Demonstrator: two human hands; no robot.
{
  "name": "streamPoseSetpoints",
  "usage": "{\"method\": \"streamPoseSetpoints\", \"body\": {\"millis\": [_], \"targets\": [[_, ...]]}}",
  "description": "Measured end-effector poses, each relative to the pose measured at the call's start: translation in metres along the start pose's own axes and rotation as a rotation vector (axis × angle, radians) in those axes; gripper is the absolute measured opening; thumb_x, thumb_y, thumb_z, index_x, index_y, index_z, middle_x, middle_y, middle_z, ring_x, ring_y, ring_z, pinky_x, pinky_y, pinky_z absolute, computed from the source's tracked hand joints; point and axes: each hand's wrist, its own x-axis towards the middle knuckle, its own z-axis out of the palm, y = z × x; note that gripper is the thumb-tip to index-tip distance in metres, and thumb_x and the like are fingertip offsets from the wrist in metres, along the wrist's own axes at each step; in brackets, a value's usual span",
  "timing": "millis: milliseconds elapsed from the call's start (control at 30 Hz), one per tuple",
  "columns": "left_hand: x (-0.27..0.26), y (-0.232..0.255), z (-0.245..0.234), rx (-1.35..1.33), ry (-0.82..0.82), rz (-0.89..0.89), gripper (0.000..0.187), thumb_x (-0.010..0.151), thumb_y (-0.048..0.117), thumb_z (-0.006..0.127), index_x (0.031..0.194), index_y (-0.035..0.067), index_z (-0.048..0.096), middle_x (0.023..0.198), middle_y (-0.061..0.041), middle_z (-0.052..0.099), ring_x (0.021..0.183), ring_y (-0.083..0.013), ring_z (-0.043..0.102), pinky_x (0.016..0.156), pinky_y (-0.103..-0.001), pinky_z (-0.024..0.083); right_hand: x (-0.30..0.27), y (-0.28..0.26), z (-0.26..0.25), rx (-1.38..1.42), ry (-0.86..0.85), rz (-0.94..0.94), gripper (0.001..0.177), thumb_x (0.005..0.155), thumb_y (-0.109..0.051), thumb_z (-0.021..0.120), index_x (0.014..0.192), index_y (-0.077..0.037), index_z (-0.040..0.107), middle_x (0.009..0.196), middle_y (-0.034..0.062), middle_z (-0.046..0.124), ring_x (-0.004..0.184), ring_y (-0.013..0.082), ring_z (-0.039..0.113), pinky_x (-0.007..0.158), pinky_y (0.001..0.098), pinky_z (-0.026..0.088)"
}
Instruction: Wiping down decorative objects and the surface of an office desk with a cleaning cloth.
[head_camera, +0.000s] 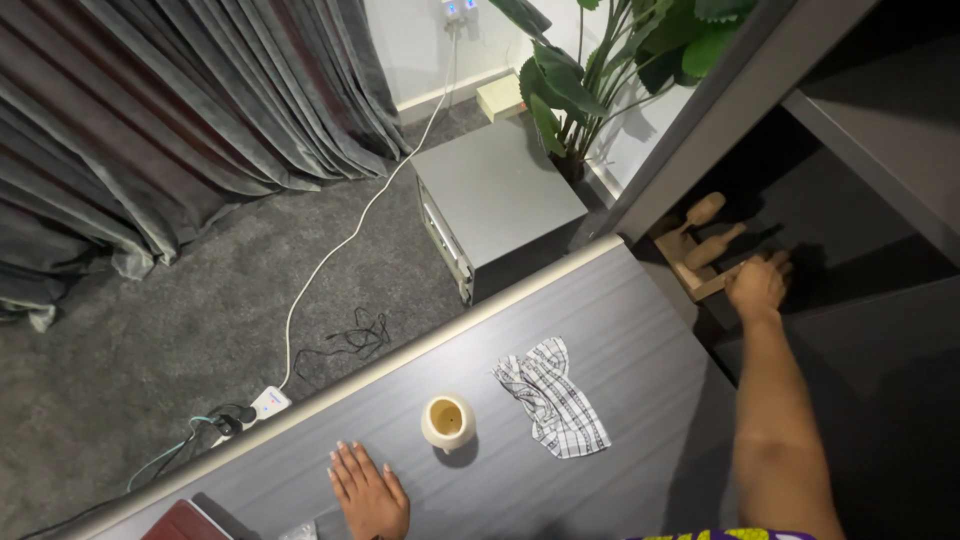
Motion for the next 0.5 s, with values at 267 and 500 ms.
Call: {"method": "streamPoseSetpoints", "body": {"millis": [267,500], "targets": [[0.000,0.000,-0.001,0.009,-0.022,-0.015,0.068,0.093,0.028,0.043,0.148,-0.010,0.035,0.159,-0.031,0.029,0.153,-0.0454,0.021,0.125,-0.055,0.012,-0.005,0.005,-0.001,0.331,0.006,-0.015,0.092,0.078,-0.028,0.087,0.145,0.012,0.037,0.124,0.0334,0.059,0.114,0.0483,0.061,0.098,0.0515,0.052],[0.003,0.007,-0.012,-0.026,-0.011,-0.022,0.068,0.093,0.028,0.043,0.150,-0.008,0.034,0.160,-0.029,0.030,0.153,-0.0442,0.021,0.126,-0.053,0.013,-0.036,-0.053,-0.101,0.115,0.159,-0.228,0.089,0.074,-0.023,0.089,0.148,0.000,0.046,0.137,0.0260,0.050,0.128,0.0439,0.053,0.097,0.0508,0.054]]}}
